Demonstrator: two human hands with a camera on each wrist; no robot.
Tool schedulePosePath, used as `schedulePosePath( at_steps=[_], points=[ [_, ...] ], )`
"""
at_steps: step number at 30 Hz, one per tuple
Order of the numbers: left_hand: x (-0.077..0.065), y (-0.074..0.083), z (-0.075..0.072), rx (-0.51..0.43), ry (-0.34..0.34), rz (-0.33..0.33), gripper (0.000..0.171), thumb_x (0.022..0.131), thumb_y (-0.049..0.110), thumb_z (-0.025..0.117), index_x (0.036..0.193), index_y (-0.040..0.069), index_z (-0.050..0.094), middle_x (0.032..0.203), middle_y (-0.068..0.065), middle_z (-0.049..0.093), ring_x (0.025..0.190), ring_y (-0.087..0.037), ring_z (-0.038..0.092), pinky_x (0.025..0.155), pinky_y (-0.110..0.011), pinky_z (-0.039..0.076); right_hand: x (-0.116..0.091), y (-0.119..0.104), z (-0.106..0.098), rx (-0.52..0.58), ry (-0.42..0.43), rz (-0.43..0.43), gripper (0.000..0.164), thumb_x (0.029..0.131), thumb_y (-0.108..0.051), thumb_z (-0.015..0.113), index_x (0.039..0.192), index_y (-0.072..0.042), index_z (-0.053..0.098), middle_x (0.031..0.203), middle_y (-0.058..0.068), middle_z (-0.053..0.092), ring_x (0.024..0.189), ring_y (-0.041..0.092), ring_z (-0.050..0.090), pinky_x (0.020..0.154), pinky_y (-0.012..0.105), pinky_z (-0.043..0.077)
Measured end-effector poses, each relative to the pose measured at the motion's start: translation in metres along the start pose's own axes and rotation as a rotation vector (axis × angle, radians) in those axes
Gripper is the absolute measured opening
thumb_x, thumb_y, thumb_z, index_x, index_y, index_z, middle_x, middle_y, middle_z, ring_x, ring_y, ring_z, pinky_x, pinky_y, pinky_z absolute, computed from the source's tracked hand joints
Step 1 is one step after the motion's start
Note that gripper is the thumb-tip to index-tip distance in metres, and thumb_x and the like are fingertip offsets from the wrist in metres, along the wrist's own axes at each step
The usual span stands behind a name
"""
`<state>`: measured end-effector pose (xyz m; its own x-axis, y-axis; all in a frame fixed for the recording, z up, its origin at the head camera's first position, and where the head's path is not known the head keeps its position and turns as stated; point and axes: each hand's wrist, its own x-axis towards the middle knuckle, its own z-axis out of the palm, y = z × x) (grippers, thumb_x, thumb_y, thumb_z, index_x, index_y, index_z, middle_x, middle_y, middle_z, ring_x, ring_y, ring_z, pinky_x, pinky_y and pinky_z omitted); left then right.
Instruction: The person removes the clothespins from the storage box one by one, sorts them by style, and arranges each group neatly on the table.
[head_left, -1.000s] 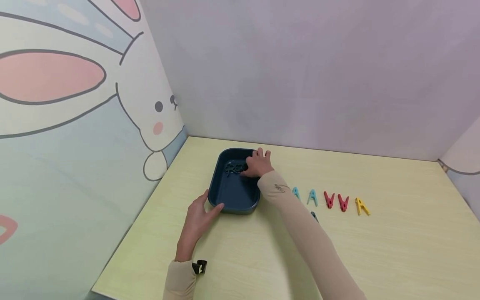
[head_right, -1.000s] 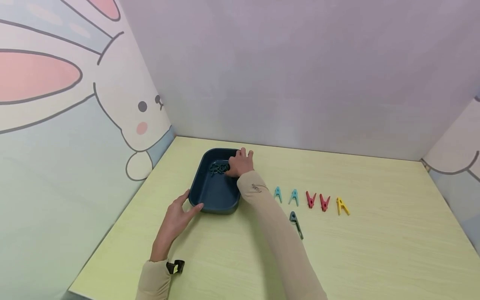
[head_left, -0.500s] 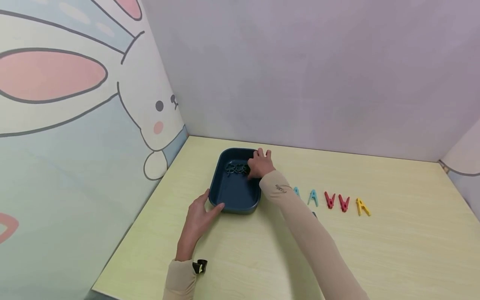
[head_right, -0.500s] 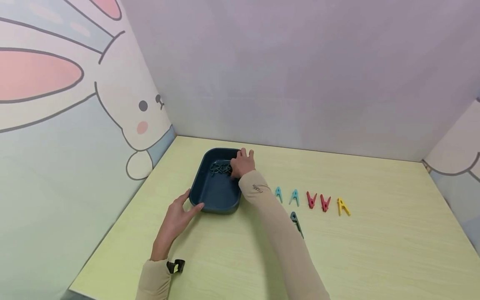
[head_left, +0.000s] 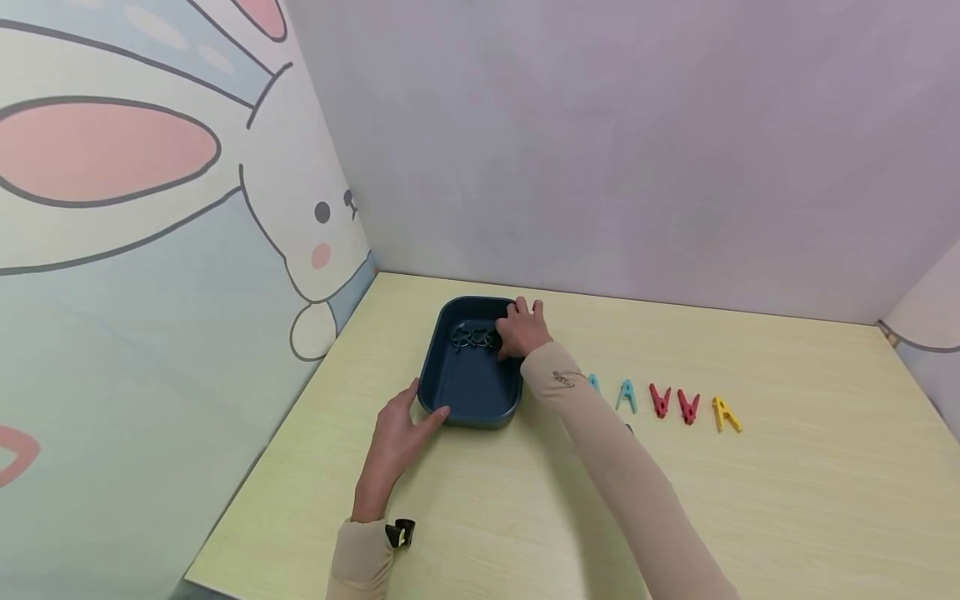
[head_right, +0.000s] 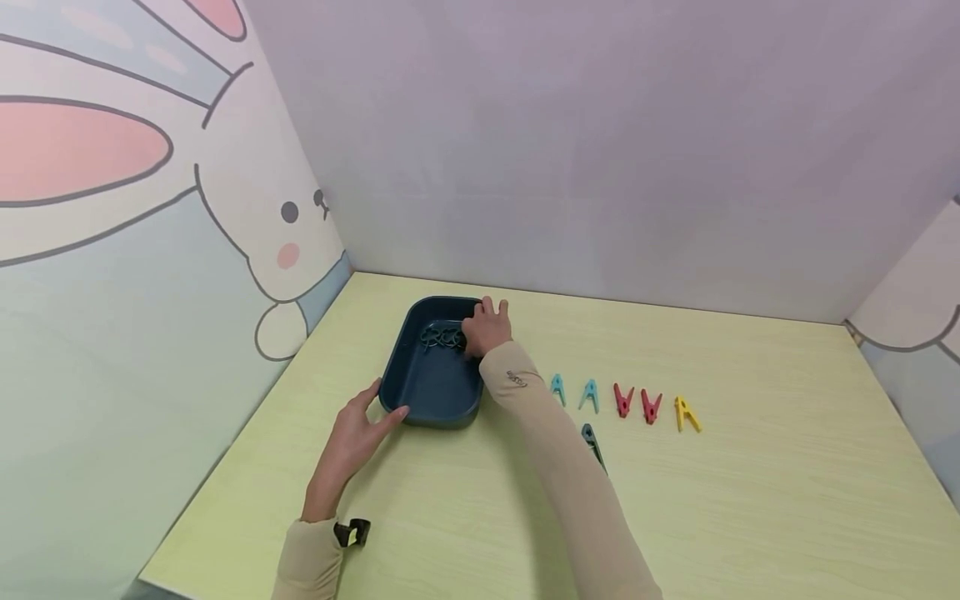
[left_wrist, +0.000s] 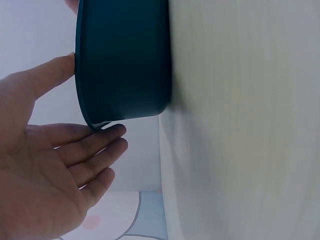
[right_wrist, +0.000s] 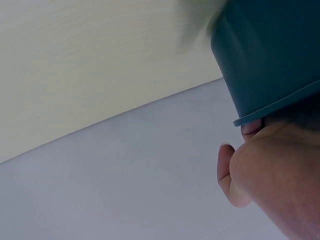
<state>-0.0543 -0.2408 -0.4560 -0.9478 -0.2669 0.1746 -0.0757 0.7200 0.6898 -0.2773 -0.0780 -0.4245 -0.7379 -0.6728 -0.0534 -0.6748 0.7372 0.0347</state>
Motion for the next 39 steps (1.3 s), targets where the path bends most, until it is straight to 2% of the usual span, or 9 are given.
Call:
schedulePosePath(
  at_steps=[9, 18, 32, 39],
  points=[
    [-0.0005, -0.0004, 0.0003, 0.000, 0.000, -0.001, 0.079, 0.096, 0.032, 0.075, 0.150, -0.015, 0.041, 0.148, -0.033, 0.049, 0.139, -0.048, 0.045, 0.112, -0.059, 0.039, 0.0021, 0.0024, 0.0044, 0.029, -0.007, -0.039, 0.041, 0.093, -0.033, 0.079, 0.127, -0.011, 0.072, 0.127, 0.017, 0.059, 0.124, 0.035, 0.039, 0.105, 0.058, 0.029],
    [-0.0015, 0.0012, 0.0002, 0.001, -0.006, -0.001, 0.079, 0.098, 0.034, 0.074, 0.150, -0.015, 0.041, 0.149, -0.033, 0.048, 0.139, -0.048, 0.045, 0.111, -0.060, 0.040, -0.0008, 0.0036, 0.0038, 0.054, 0.012, -0.064, 0.038, 0.093, -0.028, 0.080, 0.126, -0.010, 0.072, 0.124, 0.016, 0.064, 0.120, 0.034, 0.042, 0.102, 0.056, 0.031],
    [-0.0018, 0.0022, 0.0023, 0.001, -0.006, -0.004, 0.079, 0.097, 0.034, 0.075, 0.150, -0.015, 0.041, 0.150, -0.032, 0.047, 0.140, -0.047, 0.044, 0.112, -0.059, 0.039, -0.0061, 0.0038, -0.0004, 0.052, 0.008, -0.077, 0.040, 0.092, -0.028, 0.082, 0.127, -0.011, 0.072, 0.124, 0.015, 0.066, 0.117, 0.033, 0.043, 0.100, 0.054, 0.031],
    [-0.0019, 0.0034, 0.0018, 0.003, -0.002, -0.007, 0.078, 0.098, 0.033, 0.074, 0.150, -0.014, 0.041, 0.149, -0.032, 0.048, 0.139, -0.047, 0.045, 0.112, -0.059, 0.039, -0.0012, 0.0072, 0.0026, 0.072, -0.018, -0.083, 0.053, 0.089, -0.039, 0.083, 0.132, -0.010, 0.069, 0.127, 0.014, 0.065, 0.118, 0.033, 0.043, 0.099, 0.054, 0.030]
  ],
)
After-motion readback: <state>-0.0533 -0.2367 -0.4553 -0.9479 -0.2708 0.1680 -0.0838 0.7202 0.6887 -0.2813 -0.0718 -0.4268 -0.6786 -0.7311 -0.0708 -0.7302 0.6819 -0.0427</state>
